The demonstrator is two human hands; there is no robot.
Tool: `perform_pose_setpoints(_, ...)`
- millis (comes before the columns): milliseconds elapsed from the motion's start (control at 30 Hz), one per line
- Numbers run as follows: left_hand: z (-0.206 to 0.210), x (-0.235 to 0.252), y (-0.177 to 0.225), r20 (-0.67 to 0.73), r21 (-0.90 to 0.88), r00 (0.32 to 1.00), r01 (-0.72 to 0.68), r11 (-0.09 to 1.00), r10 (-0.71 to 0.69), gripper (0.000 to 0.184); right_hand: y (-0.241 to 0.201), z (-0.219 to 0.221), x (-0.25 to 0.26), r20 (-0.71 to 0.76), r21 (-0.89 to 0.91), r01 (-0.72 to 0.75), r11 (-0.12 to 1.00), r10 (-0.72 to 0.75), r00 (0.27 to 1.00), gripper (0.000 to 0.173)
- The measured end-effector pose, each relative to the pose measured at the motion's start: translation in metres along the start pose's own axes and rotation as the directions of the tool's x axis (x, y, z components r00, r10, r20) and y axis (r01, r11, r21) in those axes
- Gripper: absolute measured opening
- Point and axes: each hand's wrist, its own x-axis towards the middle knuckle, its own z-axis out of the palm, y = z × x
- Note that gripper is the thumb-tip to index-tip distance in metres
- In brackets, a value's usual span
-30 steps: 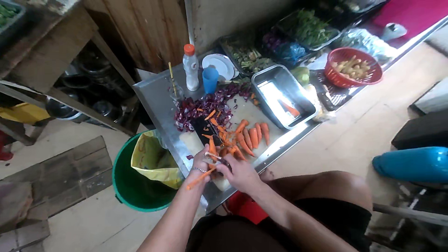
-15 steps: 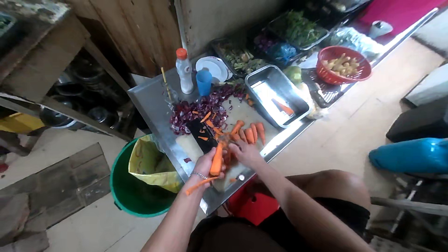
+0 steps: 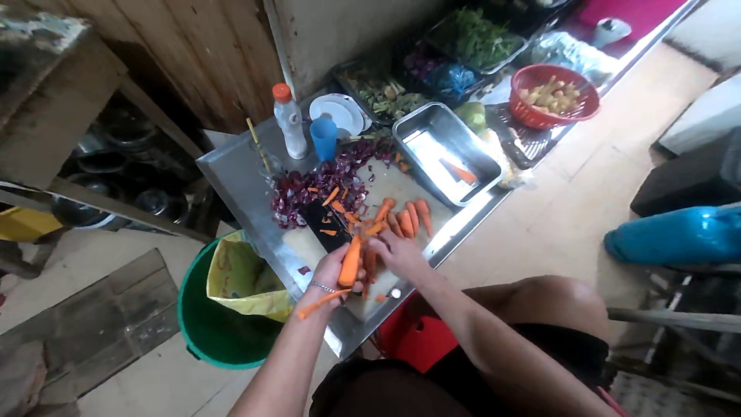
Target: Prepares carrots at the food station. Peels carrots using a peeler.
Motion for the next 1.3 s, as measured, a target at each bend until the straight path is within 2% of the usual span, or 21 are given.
perform_pose_setpoints(67, 0.002, -0.003, 0.001, 0.023, 0.034, 1.0, -0.001, 0.999, 0.0, 0.046, 0.003, -0.003, 0.004, 0.001, 0.06, -0.092, 0.994, 0.092, 0.996, 0.066)
perform_pose_setpoints(233, 0.006, -0.004, 0.002, -0.033, 0.13, 0.999, 0.004, 0.991, 0.001, 0.045, -0.009, -0.003, -0.006, 0.017, 0.05, 0.019, 0.999, -0.019, 1.0, 0.062)
perform_pose_setpoints(367, 0.003, 0.001, 0.006, -0.007, 0.179, 1.0, -0.008, 0.984, 0.009, 0.05, 0.002, -0.005, 0.016, -0.004, 0.124, -0.158, 0.98, 0.159, 0.987, 0.068)
perform_pose_setpoints(467, 0.008, 0.018, 0.01, -0.138, 0.125, 0.986, -0.072, 0.989, 0.089, 0.051, -0.014, -0.008, 0.0, -0.063, 0.269, -0.208, 0.94, 0.233, 0.97, 0.067)
perform_pose_setpoints(533, 0.013, 0.035, 0.011, -0.295, 0.122, 0.929, -0.194, 0.973, 0.222, 0.051, -0.038, 0.002, -0.022, -0.05, 0.475, -0.211, 0.854, 0.266, 0.963, 0.064)
perform_pose_setpoints(633, 0.025, 0.045, 0.023, -0.415, 0.342, 0.814, -0.273, 0.899, 0.406, 0.057, -0.073, 0.028, -0.052, 0.08, 0.751, -0.236, 0.617, 0.269, 0.96, 0.059)
perform_pose_setpoints(700, 0.035, 0.045, 0.031, -0.453, 0.39, 0.772, -0.279, 0.878, 0.446, 0.058, -0.088, 0.032, -0.061, 0.157, 0.872, -0.248, 0.423, 0.237, 0.959, 0.046)
perform_pose_setpoints(733, 0.037, 0.045, 0.034, -0.477, 0.349, 0.765, -0.289, 0.892, 0.434, 0.057, -0.091, 0.03, -0.06, 0.151, 0.9, -0.233, 0.369, 0.236, 0.96, 0.04)
perform_pose_setpoints(767, 0.037, 0.046, 0.037, -0.499, 0.267, 0.769, -0.303, 0.915, 0.401, 0.056, -0.091, 0.024, -0.056, 0.123, 0.905, -0.214, 0.368, 0.256, 0.959, 0.035)
perform_pose_setpoints(800, 0.033, 0.047, 0.038, -0.5, 0.18, 0.784, -0.322, 0.929, 0.368, 0.055, -0.087, 0.019, -0.049, 0.079, 0.88, -0.199, 0.431, 0.28, 0.957, 0.034)
perform_pose_setpoints(833, 0.029, 0.045, 0.04, -0.484, 0.103, 0.806, -0.335, 0.937, 0.341, 0.054, -0.076, 0.013, -0.038, 0.017, 0.81, -0.189, 0.555, 0.299, 0.954, 0.038)
perform_pose_setpoints(900, 0.021, 0.04, 0.043, -0.447, -0.023, 0.846, -0.336, 0.942, 0.291, 0.052, -0.049, 0.001, -0.015, -0.095, 0.508, -0.171, 0.844, 0.253, 0.963, 0.046)
perform_pose_setpoints(933, 0.018, 0.037, 0.044, -0.429, -0.069, 0.862, -0.329, 0.942, 0.27, 0.05, -0.038, -0.004, -0.009, -0.123, 0.357, -0.154, 0.921, 0.209, 0.97, 0.052)
perform_pose_setpoints(1033, 0.015, 0.026, 0.044, -0.391, -0.093, 0.89, -0.293, 0.952, 0.236, 0.051, -0.043, -0.01, -0.015, -0.095, 0.15, -0.116, 0.982, 0.132, 0.987, 0.061)
perform_pose_setpoints(1167, 0.018, 0.017, 0.037, -0.324, -0.168, 0.908, -0.331, 0.928, 0.266, 0.044, -0.074, -0.001, -0.052, -0.097, 0.006, 0.092, 0.996, -0.091, 0.991, 0.06)
perform_pose_setpoints(1233, 0.02, 0.013, 0.035, -0.264, -0.236, 0.926, -0.332, 0.913, 0.269, 0.042, -0.076, 0.001, -0.057, -0.087, -0.057, 0.151, 0.987, -0.155, 0.984, 0.062)
perform_pose_setpoints(1300, 0.019, 0.009, 0.033, -0.22, -0.232, 0.945, -0.29, 0.928, 0.24, 0.043, -0.066, 0.001, -0.053, -0.106, -0.083, 0.245, 0.966, -0.253, 0.961, 0.06)
